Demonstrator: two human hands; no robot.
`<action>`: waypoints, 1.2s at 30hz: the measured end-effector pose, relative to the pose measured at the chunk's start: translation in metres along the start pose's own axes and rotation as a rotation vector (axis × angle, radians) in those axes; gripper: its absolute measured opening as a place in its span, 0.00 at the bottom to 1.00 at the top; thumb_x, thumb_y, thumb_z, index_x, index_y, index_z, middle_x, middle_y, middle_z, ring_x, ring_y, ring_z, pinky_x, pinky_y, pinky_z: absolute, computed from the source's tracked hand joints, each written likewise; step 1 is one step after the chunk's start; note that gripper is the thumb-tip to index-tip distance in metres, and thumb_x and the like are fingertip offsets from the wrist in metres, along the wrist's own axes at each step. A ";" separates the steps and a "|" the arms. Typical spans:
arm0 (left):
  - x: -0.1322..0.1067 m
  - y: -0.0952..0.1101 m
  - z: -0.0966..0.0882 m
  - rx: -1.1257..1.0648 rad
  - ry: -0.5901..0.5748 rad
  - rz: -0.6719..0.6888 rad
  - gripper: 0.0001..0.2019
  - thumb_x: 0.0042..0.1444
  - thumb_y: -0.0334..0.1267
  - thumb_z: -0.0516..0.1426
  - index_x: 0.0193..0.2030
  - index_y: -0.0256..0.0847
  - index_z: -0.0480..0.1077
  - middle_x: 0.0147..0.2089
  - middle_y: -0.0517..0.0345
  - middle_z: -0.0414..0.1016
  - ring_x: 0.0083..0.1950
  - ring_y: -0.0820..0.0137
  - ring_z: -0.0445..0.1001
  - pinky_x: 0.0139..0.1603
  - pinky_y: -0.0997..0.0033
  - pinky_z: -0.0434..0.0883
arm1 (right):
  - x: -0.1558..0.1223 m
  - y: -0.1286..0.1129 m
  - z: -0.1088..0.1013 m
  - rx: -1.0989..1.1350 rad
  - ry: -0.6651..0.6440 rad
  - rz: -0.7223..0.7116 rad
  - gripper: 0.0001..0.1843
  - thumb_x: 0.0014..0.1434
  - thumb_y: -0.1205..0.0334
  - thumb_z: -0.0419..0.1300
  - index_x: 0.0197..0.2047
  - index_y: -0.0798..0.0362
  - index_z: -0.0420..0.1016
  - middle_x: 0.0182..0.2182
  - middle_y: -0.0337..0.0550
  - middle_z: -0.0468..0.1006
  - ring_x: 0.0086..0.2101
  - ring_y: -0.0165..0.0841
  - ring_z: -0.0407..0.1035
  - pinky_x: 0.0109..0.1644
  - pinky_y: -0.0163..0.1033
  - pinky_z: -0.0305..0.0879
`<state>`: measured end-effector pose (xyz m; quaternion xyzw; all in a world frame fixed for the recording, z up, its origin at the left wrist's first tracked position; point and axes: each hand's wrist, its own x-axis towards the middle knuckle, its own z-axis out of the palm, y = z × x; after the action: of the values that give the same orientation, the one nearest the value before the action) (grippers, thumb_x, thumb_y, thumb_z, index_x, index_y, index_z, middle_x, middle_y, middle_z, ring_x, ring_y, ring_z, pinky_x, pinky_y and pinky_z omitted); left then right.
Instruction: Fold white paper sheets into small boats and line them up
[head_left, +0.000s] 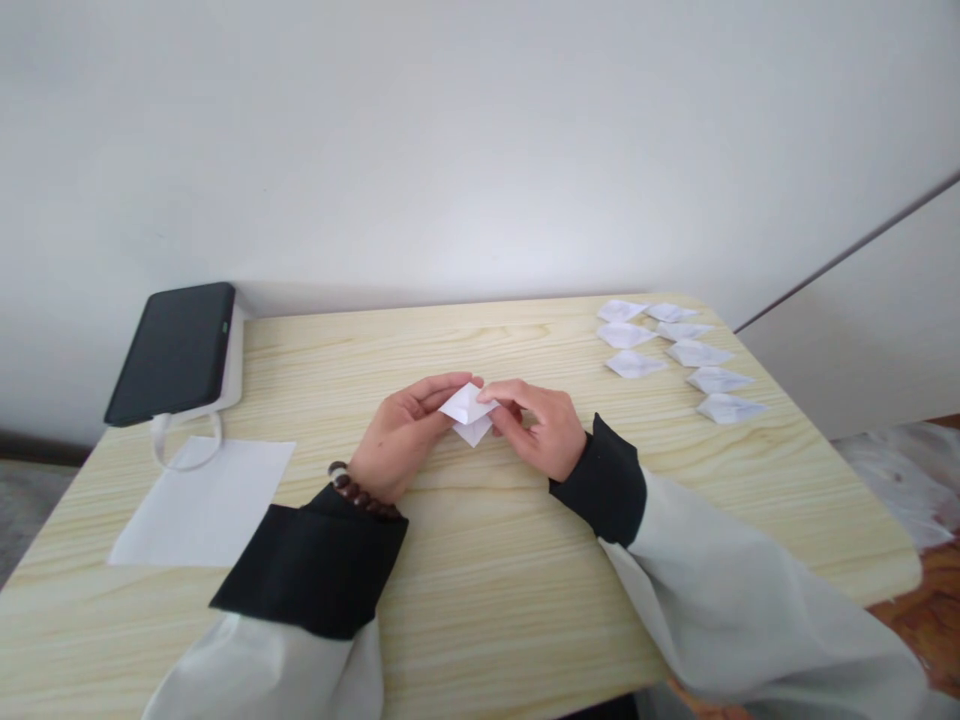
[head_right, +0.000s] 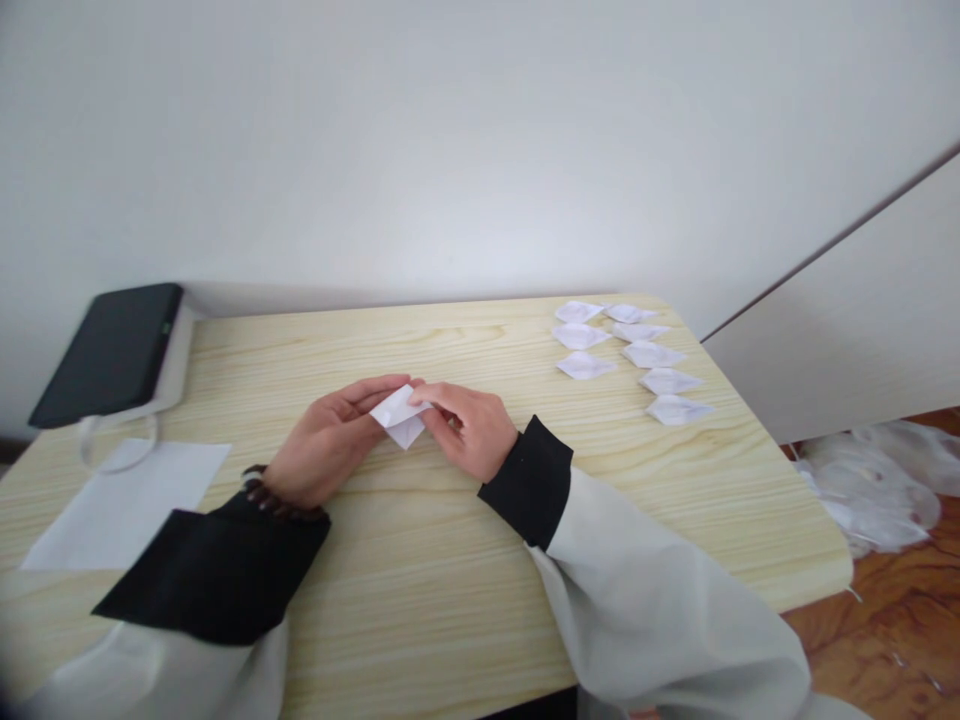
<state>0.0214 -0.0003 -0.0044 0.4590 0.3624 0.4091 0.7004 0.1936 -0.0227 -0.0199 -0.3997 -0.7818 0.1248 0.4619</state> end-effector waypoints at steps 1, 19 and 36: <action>0.000 0.002 0.000 -0.053 -0.013 -0.029 0.17 0.47 0.32 0.64 0.45 0.35 0.73 0.49 0.50 0.76 0.49 0.64 0.74 0.52 0.66 0.69 | 0.001 0.001 -0.001 0.016 0.002 -0.017 0.08 0.59 0.70 0.53 0.41 0.53 0.70 0.29 0.37 0.78 0.24 0.24 0.68 0.31 0.28 0.64; -0.001 0.005 -0.005 -0.165 -0.056 -0.163 0.13 0.51 0.30 0.60 0.45 0.34 0.74 0.49 0.48 0.76 0.48 0.65 0.73 0.47 0.66 0.71 | 0.000 0.008 -0.008 0.021 -0.048 -0.134 0.11 0.57 0.72 0.52 0.38 0.53 0.74 0.31 0.44 0.78 0.32 0.29 0.73 0.36 0.33 0.69; -0.001 -0.001 -0.003 0.099 0.069 -0.057 0.16 0.46 0.42 0.65 0.41 0.38 0.76 0.35 0.53 0.80 0.35 0.69 0.76 0.36 0.72 0.73 | 0.001 0.005 -0.010 0.070 -0.053 -0.164 0.14 0.54 0.73 0.52 0.38 0.52 0.77 0.31 0.43 0.79 0.31 0.27 0.73 0.35 0.33 0.70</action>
<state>0.0181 -0.0005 -0.0059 0.4682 0.4191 0.3863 0.6752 0.2038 -0.0202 -0.0164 -0.3145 -0.8190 0.1241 0.4635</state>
